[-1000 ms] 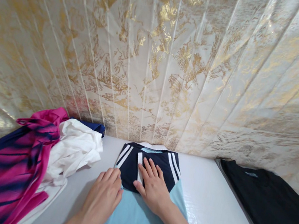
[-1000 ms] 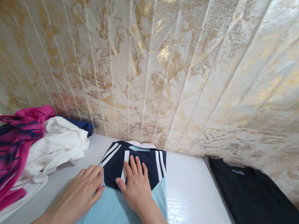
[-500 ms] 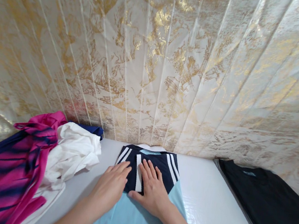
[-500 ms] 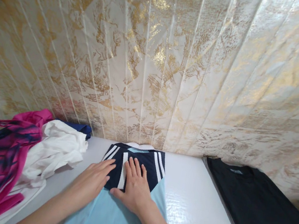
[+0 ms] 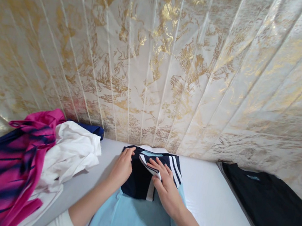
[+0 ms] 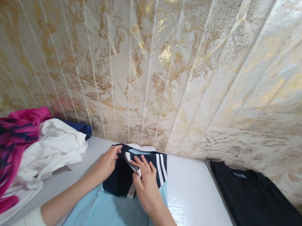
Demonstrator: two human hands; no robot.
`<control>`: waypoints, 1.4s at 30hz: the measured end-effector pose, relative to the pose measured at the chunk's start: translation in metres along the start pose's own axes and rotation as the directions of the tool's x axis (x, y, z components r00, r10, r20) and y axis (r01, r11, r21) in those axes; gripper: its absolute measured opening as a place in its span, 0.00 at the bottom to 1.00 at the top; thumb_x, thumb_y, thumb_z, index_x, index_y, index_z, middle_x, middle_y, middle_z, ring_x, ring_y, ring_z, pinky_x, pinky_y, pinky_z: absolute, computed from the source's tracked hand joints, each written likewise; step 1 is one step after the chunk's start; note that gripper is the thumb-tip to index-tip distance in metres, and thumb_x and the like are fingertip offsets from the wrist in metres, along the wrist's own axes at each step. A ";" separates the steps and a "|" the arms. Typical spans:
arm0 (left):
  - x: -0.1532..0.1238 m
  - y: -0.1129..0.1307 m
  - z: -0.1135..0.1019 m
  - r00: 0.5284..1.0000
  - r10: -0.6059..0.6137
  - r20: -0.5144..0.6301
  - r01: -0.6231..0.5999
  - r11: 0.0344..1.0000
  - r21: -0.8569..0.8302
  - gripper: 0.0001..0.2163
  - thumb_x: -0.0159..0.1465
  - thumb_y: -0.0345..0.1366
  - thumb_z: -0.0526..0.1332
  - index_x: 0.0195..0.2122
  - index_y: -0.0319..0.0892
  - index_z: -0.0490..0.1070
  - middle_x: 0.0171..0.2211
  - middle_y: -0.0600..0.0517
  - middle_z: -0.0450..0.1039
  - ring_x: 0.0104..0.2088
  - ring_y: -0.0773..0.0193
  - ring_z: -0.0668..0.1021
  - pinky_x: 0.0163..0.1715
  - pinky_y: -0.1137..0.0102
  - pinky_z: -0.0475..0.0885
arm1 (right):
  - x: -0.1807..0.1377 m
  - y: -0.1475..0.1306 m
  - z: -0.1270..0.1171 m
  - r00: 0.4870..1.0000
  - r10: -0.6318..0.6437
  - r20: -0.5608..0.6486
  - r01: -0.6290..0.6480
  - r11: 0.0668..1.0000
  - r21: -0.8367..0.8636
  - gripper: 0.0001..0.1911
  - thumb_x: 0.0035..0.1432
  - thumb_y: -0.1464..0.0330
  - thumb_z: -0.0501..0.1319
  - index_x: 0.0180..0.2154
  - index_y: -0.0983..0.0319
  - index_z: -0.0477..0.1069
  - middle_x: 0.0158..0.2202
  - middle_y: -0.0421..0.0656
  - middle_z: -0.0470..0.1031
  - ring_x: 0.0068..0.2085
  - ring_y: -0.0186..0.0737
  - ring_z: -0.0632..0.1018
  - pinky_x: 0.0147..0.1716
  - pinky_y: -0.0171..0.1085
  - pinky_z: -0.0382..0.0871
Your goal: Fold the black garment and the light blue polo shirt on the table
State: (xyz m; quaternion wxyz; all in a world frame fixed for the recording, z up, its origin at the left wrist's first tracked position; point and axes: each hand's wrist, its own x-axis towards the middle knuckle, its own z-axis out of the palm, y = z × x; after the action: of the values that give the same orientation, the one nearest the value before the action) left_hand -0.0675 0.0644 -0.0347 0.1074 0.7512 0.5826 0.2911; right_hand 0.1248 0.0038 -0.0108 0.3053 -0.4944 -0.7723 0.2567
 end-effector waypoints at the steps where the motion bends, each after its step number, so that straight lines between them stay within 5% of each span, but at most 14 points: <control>1: 0.000 0.000 0.000 1.000 -0.005 -0.005 0.005 1.000 -0.014 0.24 0.59 0.19 0.45 0.56 0.41 0.60 0.46 0.46 0.71 0.48 0.63 0.75 0.48 0.66 0.69 | -0.001 -0.002 0.001 1.000 -0.021 -0.007 0.021 1.000 -0.020 0.24 0.64 0.66 0.45 0.59 0.54 0.62 0.65 0.40 0.58 0.67 0.40 0.50 0.64 0.54 0.39; 8: -0.003 0.015 -0.003 0.999 -0.024 0.024 0.024 1.000 0.003 0.15 0.67 0.36 0.51 0.54 0.41 0.62 0.42 0.47 0.75 0.45 0.58 0.76 0.47 0.64 0.69 | -0.002 -0.003 0.006 0.980 -0.043 0.195 0.081 0.979 -0.189 0.29 0.65 0.53 0.46 0.64 0.55 0.53 0.68 0.42 0.48 0.68 0.43 0.47 0.64 0.52 0.43; 13: -0.004 0.023 -0.002 0.998 -0.036 0.049 0.032 0.996 0.087 0.19 0.62 0.32 0.58 0.54 0.40 0.63 0.45 0.45 0.73 0.49 0.53 0.74 0.49 0.60 0.67 | 0.013 0.030 -0.009 0.995 0.091 -0.051 -0.103 0.931 -0.351 0.29 0.66 0.56 0.45 0.64 0.61 0.54 0.67 0.48 0.50 0.67 0.45 0.50 0.63 0.50 0.49; 17: -0.006 0.032 -0.004 1.000 0.010 -0.010 -0.008 0.989 0.147 0.22 0.61 0.28 0.56 0.57 0.40 0.60 0.55 0.43 0.66 0.56 0.52 0.67 0.54 0.58 0.62 | 0.019 0.053 -0.005 0.976 0.189 -0.112 -0.220 0.827 -0.518 0.34 0.64 0.53 0.49 0.64 0.66 0.54 0.68 0.51 0.47 0.67 0.53 0.48 0.62 0.51 0.50; 20: -0.010 0.042 -0.001 0.979 0.203 0.024 -0.204 0.963 0.179 0.23 0.63 0.27 0.54 0.60 0.41 0.58 0.62 0.45 0.58 0.62 0.55 0.60 0.59 0.58 0.57 | 0.018 0.058 0.003 0.975 0.179 -0.128 -0.220 0.778 -0.589 0.37 0.62 0.49 0.49 0.64 0.66 0.53 0.68 0.52 0.45 0.67 0.56 0.48 0.62 0.51 0.48; 24: -0.020 0.049 0.012 0.893 0.342 0.293 -0.387 0.915 0.112 0.22 0.68 0.37 0.50 0.63 0.40 0.55 0.65 0.44 0.53 0.65 0.56 0.56 0.61 0.55 0.53 | 0.017 0.061 0.008 0.977 0.158 -0.140 -0.211 0.746 -0.632 0.37 0.63 0.49 0.47 0.65 0.64 0.52 0.68 0.51 0.46 0.67 0.54 0.48 0.62 0.49 0.48; 32: -0.022 0.034 0.015 0.844 0.308 0.439 -0.414 0.895 0.168 0.27 0.70 0.48 0.46 0.67 0.44 0.46 0.68 0.46 0.40 0.67 0.56 0.46 0.63 0.53 0.48 | 0.018 0.069 0.004 0.981 0.135 -0.141 -0.194 0.735 -0.650 0.35 0.63 0.48 0.45 0.65 0.61 0.52 0.68 0.49 0.46 0.67 0.51 0.49 0.61 0.49 0.49; 42: -0.022 0.044 0.010 0.841 0.327 0.430 -0.429 0.888 0.164 0.24 0.70 0.37 0.48 0.66 0.40 0.49 0.68 0.46 0.43 0.67 0.59 0.49 0.62 0.57 0.51 | 0.017 0.074 0.000 0.980 0.067 -0.188 -0.168 0.781 -0.601 0.30 0.65 0.54 0.46 0.63 0.61 0.56 0.66 0.48 0.53 0.66 0.48 0.55 0.59 0.47 0.56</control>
State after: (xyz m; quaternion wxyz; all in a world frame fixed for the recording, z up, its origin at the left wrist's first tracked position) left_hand -0.0293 0.0323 -0.0280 0.0644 0.9021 0.4204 0.0738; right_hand 0.1643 0.0474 -0.0592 0.1709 -0.6325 -0.7549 -0.0293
